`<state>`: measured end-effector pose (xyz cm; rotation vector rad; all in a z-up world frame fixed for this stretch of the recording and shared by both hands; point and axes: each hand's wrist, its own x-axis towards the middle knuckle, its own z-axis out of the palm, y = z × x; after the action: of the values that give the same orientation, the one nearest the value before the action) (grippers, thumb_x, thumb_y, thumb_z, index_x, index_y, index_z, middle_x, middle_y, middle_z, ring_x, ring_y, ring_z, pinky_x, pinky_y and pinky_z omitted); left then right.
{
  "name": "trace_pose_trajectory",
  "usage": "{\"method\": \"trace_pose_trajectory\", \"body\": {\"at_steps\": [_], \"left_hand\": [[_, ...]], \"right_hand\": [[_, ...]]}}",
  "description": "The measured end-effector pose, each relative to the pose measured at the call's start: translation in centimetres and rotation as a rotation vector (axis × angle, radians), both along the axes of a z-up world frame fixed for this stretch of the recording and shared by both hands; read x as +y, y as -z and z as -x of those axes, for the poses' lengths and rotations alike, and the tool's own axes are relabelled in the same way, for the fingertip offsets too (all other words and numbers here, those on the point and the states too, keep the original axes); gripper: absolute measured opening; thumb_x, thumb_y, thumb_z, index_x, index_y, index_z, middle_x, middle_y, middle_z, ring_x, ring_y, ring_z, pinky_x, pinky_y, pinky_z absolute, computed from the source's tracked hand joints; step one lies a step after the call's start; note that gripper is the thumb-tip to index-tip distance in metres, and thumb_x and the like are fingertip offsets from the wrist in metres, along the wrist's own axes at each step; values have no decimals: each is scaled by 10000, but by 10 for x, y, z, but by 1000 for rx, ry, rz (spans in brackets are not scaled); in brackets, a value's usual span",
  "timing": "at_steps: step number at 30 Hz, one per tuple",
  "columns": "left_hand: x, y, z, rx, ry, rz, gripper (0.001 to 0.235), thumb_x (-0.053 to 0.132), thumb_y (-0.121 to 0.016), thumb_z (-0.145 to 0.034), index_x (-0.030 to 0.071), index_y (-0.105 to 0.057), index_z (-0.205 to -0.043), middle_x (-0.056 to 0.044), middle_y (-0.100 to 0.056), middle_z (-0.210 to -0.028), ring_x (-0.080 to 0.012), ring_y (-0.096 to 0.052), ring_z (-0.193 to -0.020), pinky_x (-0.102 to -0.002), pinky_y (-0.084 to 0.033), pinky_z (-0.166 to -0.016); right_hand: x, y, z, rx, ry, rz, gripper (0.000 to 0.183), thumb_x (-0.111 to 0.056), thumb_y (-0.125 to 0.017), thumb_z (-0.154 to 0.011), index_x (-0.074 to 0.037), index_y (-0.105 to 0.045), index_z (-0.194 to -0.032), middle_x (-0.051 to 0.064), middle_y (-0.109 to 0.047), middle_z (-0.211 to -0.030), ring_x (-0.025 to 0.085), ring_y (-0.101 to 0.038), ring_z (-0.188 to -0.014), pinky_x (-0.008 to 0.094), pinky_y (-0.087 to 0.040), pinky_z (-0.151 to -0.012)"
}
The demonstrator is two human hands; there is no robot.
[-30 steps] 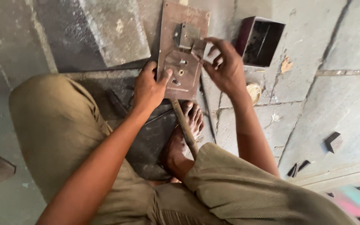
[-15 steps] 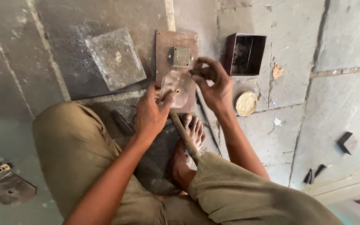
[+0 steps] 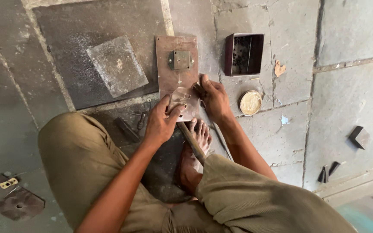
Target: The person assembles a metal lock mechanism on a metal plate, using a hammer to tap components into place and fitting small metal pieces and a spring by hand.
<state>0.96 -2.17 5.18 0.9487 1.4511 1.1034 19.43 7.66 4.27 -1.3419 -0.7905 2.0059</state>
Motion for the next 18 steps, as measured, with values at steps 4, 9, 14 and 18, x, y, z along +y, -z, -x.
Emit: {"method": "trace_pose_trajectory", "body": {"at_steps": [4,9,14,18], "left_hand": [[8,2,-1,47,-33,167,309,315,-666,-988,41,-673,-1131,-136,-743,-939,-260,-717,-828,-381,-542,-726],[14,-2,8,219,-32,188,312,356,-665,-1041,47,-683,-1084,-156,-737,-964,-293,-729,-891,-414,-551,-766],[24,-7,19,632,31,289,327,377,-727,-947,61,-651,-986,-116,-720,-901,-323,-700,-812,-462,-529,-716],[28,-5,15,667,-5,277,332,371,-737,-913,61,-640,-982,-107,-719,-904,-317,-702,-824,-475,-519,-699]], "right_hand": [[1,-13,3,-334,-144,-107,512,-473,-557,-1078,26,-672,-1078,37,-622,-902,133,-557,-821,317,-486,-755],[8,-20,5,-521,-264,-287,401,-186,-738,-887,20,-660,-1222,49,-757,-1040,131,-733,-916,303,-630,-792],[14,-15,12,-739,-286,-511,325,-73,-769,-885,-4,-715,-1197,102,-757,-1067,149,-733,-841,309,-618,-729],[3,-17,16,-942,-286,-684,311,-93,-816,-834,-30,-762,-1134,119,-744,-993,168,-728,-757,318,-601,-680]]}}
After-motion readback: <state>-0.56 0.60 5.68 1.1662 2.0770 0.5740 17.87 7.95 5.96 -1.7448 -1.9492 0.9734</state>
